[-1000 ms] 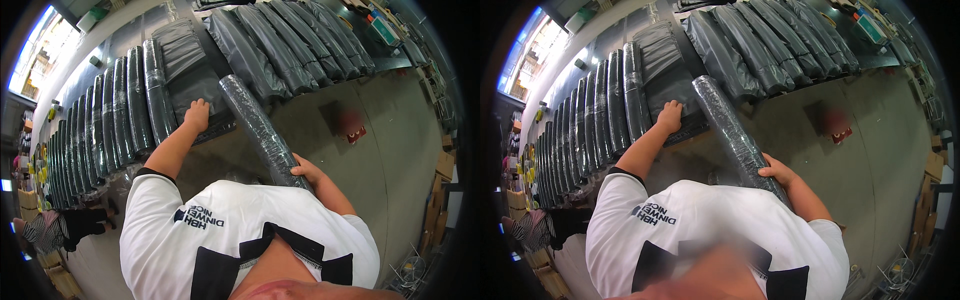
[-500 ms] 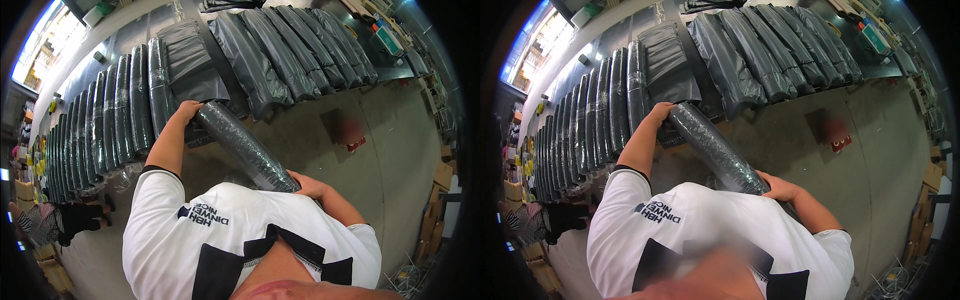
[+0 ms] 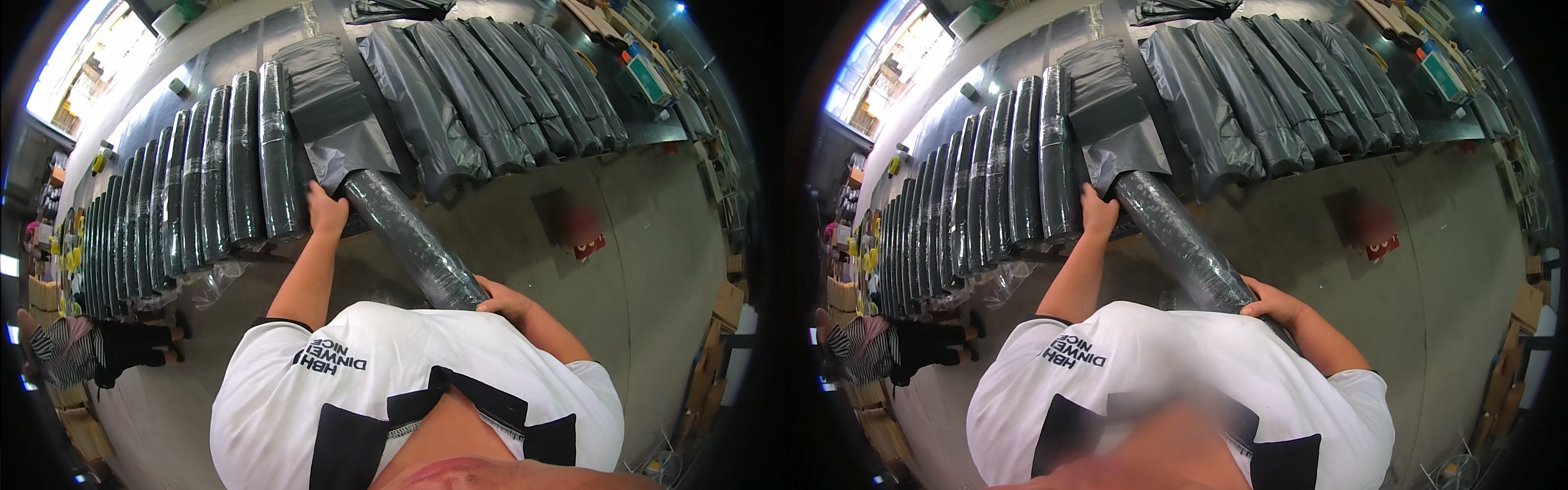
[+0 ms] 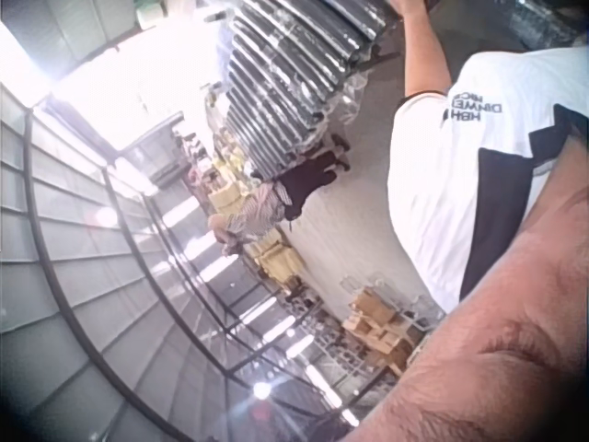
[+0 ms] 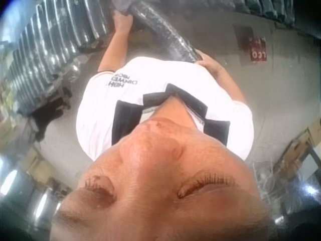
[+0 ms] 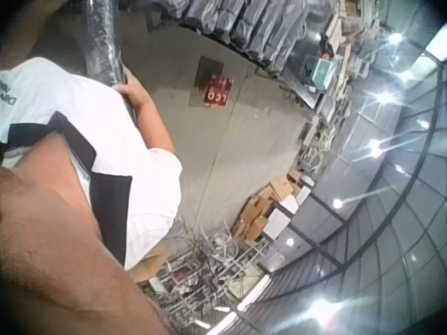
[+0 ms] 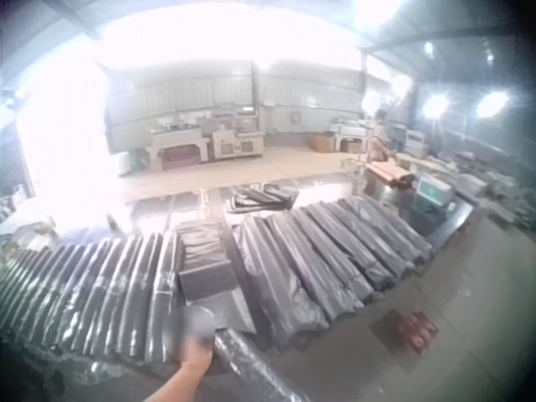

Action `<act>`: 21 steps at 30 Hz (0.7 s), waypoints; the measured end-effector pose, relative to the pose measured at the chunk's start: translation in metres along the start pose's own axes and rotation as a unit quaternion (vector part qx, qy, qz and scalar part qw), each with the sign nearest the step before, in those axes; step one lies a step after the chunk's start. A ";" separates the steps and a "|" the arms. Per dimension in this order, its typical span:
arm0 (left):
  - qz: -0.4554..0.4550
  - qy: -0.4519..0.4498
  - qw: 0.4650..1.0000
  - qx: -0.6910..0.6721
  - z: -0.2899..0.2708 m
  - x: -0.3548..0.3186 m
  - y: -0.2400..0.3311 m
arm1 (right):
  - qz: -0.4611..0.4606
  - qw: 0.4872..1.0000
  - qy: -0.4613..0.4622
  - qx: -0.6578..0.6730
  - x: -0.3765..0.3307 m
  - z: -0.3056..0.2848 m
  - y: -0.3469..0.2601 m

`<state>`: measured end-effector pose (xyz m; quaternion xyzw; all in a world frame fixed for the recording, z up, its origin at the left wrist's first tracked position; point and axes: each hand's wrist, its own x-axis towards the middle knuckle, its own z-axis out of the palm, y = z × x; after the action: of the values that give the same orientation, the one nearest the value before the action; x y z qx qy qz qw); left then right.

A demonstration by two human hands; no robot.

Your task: The person wraps cylindrical items in gray plastic sleeves by hand, sliding each item into a sleeve, folding the ends inward, and lining them up in a row on a long work table.

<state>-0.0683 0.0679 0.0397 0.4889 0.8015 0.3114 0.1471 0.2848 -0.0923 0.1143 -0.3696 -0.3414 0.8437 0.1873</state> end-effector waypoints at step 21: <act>-0.019 -0.199 0.980 0.007 0.019 0.073 -0.037 | -0.134 0.912 0.332 -0.198 0.309 -0.019 -0.063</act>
<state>-0.1186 0.1260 0.0065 0.5269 0.7673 0.1998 0.3061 0.1005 0.1353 -0.0033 -0.6090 -0.4655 0.5544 0.3241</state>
